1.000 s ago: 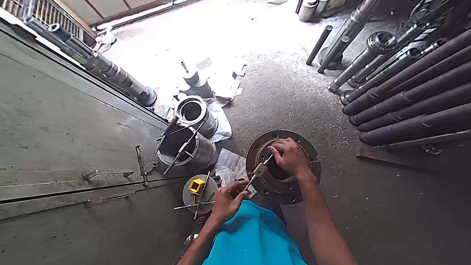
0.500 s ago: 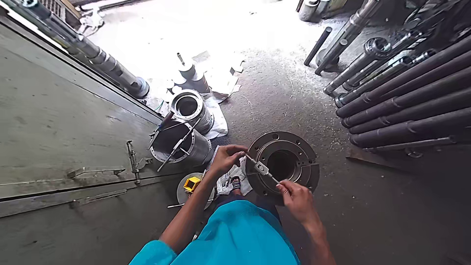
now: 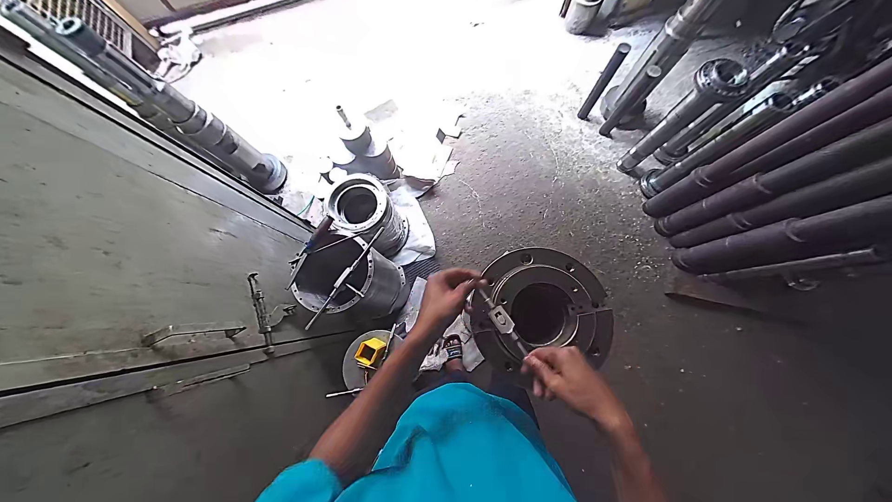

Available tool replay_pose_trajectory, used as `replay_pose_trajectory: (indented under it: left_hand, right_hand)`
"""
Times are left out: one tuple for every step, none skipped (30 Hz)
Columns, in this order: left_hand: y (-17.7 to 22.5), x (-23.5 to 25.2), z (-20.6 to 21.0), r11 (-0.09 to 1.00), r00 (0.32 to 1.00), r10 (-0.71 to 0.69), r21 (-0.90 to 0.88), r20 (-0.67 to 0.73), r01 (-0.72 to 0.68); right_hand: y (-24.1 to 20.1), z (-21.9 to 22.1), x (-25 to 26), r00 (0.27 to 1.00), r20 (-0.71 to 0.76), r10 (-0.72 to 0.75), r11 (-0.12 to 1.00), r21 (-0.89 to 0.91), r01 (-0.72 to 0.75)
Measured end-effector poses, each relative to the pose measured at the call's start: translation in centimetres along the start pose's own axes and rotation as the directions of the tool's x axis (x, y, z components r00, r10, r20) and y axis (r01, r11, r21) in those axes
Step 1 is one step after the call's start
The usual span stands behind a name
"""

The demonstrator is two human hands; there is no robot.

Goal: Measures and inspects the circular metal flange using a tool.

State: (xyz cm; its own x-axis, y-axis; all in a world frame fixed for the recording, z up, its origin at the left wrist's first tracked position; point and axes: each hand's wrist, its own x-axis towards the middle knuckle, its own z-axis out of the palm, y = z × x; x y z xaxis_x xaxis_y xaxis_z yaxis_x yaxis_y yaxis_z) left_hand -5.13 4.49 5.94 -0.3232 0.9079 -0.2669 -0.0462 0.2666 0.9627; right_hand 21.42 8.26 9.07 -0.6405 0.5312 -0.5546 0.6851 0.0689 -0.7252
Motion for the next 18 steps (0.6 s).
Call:
replay_pose_trajectory:
  left_hand:
    - [1.1, 1.8, 0.7, 0.991, 0.993, 0.026, 0.129, 0.119, -0.041]
    - [2.2, 2.9, 1.6, 0.964, 0.965, 0.049, 0.242, 0.257, -0.113]
    - [3.5, 3.7, 3.1, 0.916, 0.923, 0.056, 0.347, 0.382, -0.199]
    - [4.3, 4.1, 5.0, 0.851, 0.869, 0.047, 0.436, 0.492, -0.292]
    - [4.7, 4.2, 7.3, 0.769, 0.805, 0.017, 0.506, 0.594, -0.389]
    - [5.1, 4.2, 9.5, 0.687, 0.730, -0.048, 0.553, 0.682, -0.472]
    - [5.6, 3.9, 11.2, 0.615, 0.662, -0.153, 0.595, 0.733, -0.517]
    - [5.9, 3.5, 11.8, 0.570, 0.621, -0.228, 0.620, 0.750, -0.539]
    - [6.2, 2.8, 11.3, 0.548, 0.620, -0.250, 0.637, 0.744, -0.543]
    - [6.4, 2.0, 9.7, 0.554, 0.651, -0.217, 0.641, 0.727, -0.531]
    - [6.5, 1.2, 7.4, 0.587, 0.704, -0.140, 0.631, 0.697, -0.507]
    - [5.8, 0.7, 4.6, 0.634, 0.762, -0.030, 0.602, 0.647, -0.486]
    - [4.7, 0.2, 1.7, 0.686, 0.810, 0.066, 0.563, 0.583, -0.461]
    - [3.3, -0.5, -1.1, 0.740, 0.843, 0.100, 0.527, 0.529, -0.418]
    - [1.8, -1.4, -3.3, 0.804, 0.866, 0.096, 0.474, 0.491, -0.358]
    - [0.4, -2.6, -4.6, 0.874, 0.885, 0.085, 0.392, 0.457, -0.286]
    - [-0.9, -4.0, -5.1, 0.942, 0.911, 0.080, 0.268, 0.405, -0.202]
    - [-2.0, -5.3, -4.8, 0.983, 0.938, 0.089, 0.124, 0.335, -0.138]
  right_hand:
    - [-0.3, 1.9, 0.0, 0.999, 0.041, -0.004, 0.991, 0.134, -0.001]
    - [-0.8, 3.8, 0.5, 0.999, 0.049, -0.012, 0.961, 0.276, -0.002]
    - [-1.6, 5.5, 1.2, 0.999, 0.036, -0.012, 0.912, 0.410, -0.004]
    - [-2.9, 7.1, 2.1, 1.000, 0.001, 0.010, 0.854, 0.520, -0.009]
    - [-4.7, 8.5, 2.8, 0.997, -0.054, 0.061, 0.795, 0.606, -0.016]
    - [-6.7, 9.6, 3.6, 0.982, -0.136, 0.130, 0.764, 0.646, -0.012]
    - [-8.7, 9.9, 3.9, 0.962, -0.155, 0.223, 0.755, 0.652, -0.070]
    - [-10.0, 9.8, 4.0, 0.951, -0.144, 0.275, 0.755, 0.644, -0.121]
    - [-10.3, 9.7, 4.0, 0.954, -0.118, 0.277, 0.752, 0.644, -0.139]
    - [-9.8, 9.5, 4.1, 0.973, -0.082, 0.217, 0.757, 0.644, -0.115]
    - [-8.6, 8.9, 4.0, 0.997, -0.003, 0.081, 0.795, 0.603, -0.063]
    - [-7.0, 7.8, 3.7, 0.995, 0.034, -0.094, 0.847, 0.528, 0.062]
    - [-5.4, 6.9, 3.3, 0.970, -0.051, -0.239, 0.876, 0.421, 0.237]
    - [-4.1, 5.9, 2.8, 0.918, -0.206, -0.338, 0.885, 0.263, 0.385]
    - [-3.0, 4.5, 2.4, 0.838, -0.366, -0.404, 0.883, 0.083, 0.462]
    - [-2.1, 2.6, 2.4, 0.749, -0.492, -0.444, 0.883, -0.101, 0.458]
    - [-1.3, 0.7, 2.5, 0.690, -0.557, -0.462, 0.886, -0.248, 0.392]
    - [-0.4, -1.3, 2.8, 0.682, -0.567, -0.461, 0.886, -0.342, 0.314]
